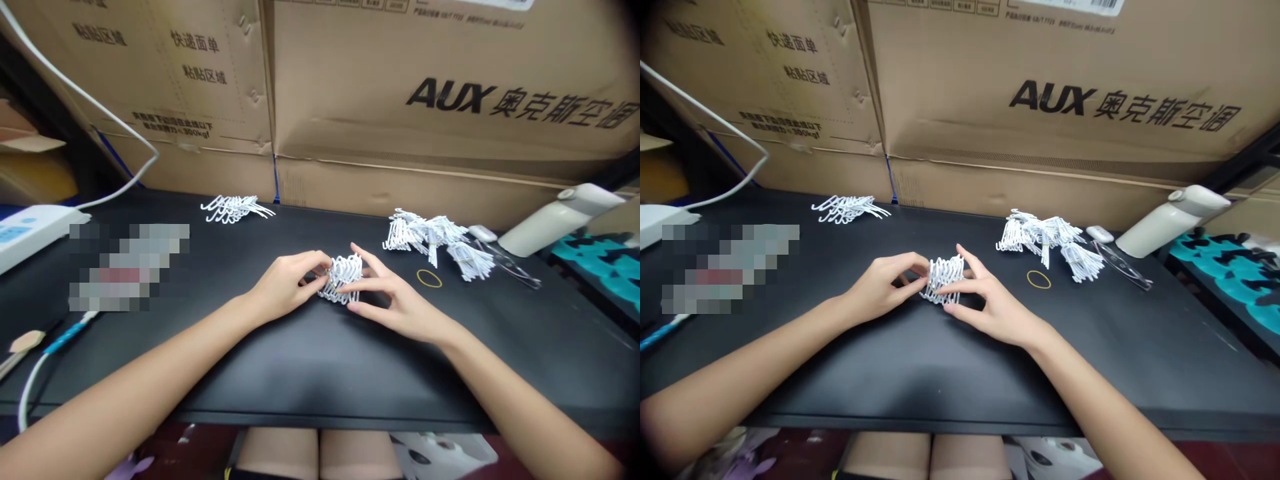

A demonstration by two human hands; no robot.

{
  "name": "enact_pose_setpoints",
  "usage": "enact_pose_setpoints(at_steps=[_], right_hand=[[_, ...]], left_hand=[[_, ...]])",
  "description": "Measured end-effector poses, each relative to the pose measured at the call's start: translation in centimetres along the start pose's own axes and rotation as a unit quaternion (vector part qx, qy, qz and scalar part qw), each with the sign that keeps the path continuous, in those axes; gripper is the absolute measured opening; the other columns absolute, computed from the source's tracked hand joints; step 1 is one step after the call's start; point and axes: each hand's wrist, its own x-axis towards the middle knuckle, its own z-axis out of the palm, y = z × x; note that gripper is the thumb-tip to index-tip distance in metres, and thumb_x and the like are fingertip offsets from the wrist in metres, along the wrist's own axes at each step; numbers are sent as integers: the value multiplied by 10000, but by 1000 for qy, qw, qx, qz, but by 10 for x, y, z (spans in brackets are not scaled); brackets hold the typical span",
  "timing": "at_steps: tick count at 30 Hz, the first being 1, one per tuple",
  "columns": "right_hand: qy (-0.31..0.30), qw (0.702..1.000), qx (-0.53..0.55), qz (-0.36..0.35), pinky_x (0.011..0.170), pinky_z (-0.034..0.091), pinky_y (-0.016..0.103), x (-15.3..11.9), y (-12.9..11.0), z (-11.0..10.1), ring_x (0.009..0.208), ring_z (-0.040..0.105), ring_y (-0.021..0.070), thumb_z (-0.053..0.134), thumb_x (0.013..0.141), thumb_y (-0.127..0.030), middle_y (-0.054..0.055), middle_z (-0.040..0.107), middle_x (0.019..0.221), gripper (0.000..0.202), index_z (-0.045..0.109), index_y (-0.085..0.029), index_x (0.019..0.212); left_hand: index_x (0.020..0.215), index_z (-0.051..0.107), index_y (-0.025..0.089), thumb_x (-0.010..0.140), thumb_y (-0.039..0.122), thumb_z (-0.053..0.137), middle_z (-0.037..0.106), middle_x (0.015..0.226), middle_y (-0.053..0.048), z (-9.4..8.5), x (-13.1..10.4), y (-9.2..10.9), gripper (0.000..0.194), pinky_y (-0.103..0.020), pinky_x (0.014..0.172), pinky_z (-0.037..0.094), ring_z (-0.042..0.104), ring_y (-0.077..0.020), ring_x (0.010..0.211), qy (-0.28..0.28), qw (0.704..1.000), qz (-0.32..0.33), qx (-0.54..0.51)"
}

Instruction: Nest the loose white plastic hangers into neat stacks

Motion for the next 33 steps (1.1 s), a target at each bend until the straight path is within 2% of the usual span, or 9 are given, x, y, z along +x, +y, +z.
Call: enact_pose_setpoints(at_steps=[4, 7, 9, 13, 16, 20, 23, 27, 33], right_hand=[[-3, 1000, 3, -2, 1047, 406, 444, 0, -2, -5, 1236, 508, 260, 640, 832, -286, 73, 262, 1530, 286, 690, -278, 1114], [-4, 1000, 16, -8, 1070, 376, 453, 0, -5, -7, 1354, 367, 276, 638, 835, -288, 86, 392, 1462, 289, 690, -271, 1118], [-4, 1000, 28, -8, 1068, 378, 456, -1, -6, -6, 1372, 333, 280, 648, 827, -293, 88, 392, 1462, 309, 682, -268, 1132], [-22, 999, 41, 3, 1080, 364, 455, -2, -9, 0, 1318, 422, 280, 666, 811, -315, 94, 261, 1527, 416, 619, -276, 1223], [-14, 997, 70, 6, 1061, 401, 426, -1, -9, 2, 1352, 369, 280, 669, 803, -335, 101, 335, 1492, 374, 643, -258, 1168], [77, 985, 151, 34, 895, 545, 367, 3, -4, 3, 1184, 562, 260, 622, 837, -349, 131, 496, 1365, 224, 663, -201, 999], [119, 987, 111, 11, 800, 583, 347, 5, 1, 5, 1084, 613, 249, 626, 831, -353, 126, 594, 1230, 198, 680, -188, 926], [129, 991, 32, -34, 721, 595, 331, 4, 1, 8, 981, 633, 215, 586, 860, -327, 105, 587, 1216, 164, 686, -209, 914], [62, 996, -18, -57, 740, 560, 326, 2, -7, -1, 984, 608, 203, 518, 901, -262, 117, 555, 1219, 121, 619, -197, 892]], left_hand=[[873, 586, 169, 867, 188, 503, 645, 910, -46, -3, 1, -1, 85, -194, 611, 483, 623, -131, 814, -14, 1000, 8, -6], [855, 575, 172, 810, 155, 529, 638, 883, -37, -6, 2, 2, 67, -222, 667, 483, 604, -135, 798, -35, 999, 11, -6], [862, 542, 179, 758, 141, 555, 624, 860, -19, -7, 2, 5, 112, -252, 723, 480, 588, -136, 781, -47, 999, 0, -18], [836, 412, 200, 709, 227, 662, 578, 802, 15, -2, 3, 5, 282, -264, 693, 466, 559, -130, 730, -34, 993, -65, -93], [784, 341, 206, 705, 308, 719, 560, 786, 13, 2, 5, -1, 399, -266, 688, 465, 566, -129, 742, -34, 979, -103, -173], [756, 325, 202, 693, 313, 742, 546, 766, 14, 2, 8, -6, 437, -270, 681, 472, 575, -121, 725, -67, 957, -133, -250], [757, 334, 198, 692, 299, 747, 535, 760, 20, 0, 9, -5, 430, -267, 688, 473, 569, -113, 732, -77, 948, -143, -275], [759, 346, 193, 694, 270, 744, 525, 758, 26, -1, 9, -2, 410, -256, 682, 469, 550, -102, 722, -78, 946, -141, -282], [747, 356, 190, 687, 229, 744, 532, 764, 23, -3, 8, 0, 395, -245, 671, 456, 536, -102, 722, -107, 948, -131, -269]])
